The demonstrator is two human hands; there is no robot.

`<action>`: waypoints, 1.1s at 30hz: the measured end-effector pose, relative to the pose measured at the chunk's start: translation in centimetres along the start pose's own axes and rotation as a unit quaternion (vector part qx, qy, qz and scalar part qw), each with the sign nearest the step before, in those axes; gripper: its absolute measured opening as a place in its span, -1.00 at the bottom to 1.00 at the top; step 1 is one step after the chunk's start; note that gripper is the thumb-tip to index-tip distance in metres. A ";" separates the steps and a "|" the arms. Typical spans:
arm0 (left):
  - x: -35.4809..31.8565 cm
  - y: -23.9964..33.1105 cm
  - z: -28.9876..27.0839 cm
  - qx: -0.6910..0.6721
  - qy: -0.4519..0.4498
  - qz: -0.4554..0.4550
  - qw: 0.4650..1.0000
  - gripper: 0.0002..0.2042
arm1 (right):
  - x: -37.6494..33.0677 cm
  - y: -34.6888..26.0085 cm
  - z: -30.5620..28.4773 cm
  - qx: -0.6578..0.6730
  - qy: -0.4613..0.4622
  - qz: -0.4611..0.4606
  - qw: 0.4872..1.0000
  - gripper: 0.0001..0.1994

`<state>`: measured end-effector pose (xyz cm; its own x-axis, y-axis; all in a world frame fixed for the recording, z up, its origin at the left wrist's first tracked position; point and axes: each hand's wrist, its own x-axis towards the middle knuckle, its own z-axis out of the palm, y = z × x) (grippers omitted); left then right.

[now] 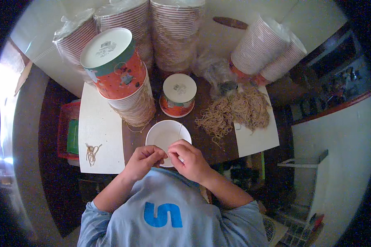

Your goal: Attaching handles to printed paper buckets in a manufacturing setting.

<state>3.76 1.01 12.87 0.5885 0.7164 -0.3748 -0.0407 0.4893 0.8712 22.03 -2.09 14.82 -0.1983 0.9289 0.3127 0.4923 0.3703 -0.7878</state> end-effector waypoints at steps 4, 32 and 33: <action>-0.1 -0.5 -0.1 -0.006 -0.003 0.019 1.000 -0.84 | -0.2 -0.3 0.0 0.040 -0.026 0.061 0.997 -0.90; 13.0 -3.3 -4.8 0.639 0.057 0.286 0.712 -0.74 | -1.3 -1.9 -13.6 -0.170 0.014 0.187 0.967 -0.93; 13.3 -3.8 -5.8 0.631 0.031 0.244 0.736 -0.78 | -1.6 -2.8 -14.5 -0.217 0.033 0.188 0.957 -0.93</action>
<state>7.08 11.58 2.77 0.7125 0.6944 0.1004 0.5704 -0.6566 0.4934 33.28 -4.56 24.28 0.1094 0.9895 0.0942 0.8268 -0.0380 -0.5613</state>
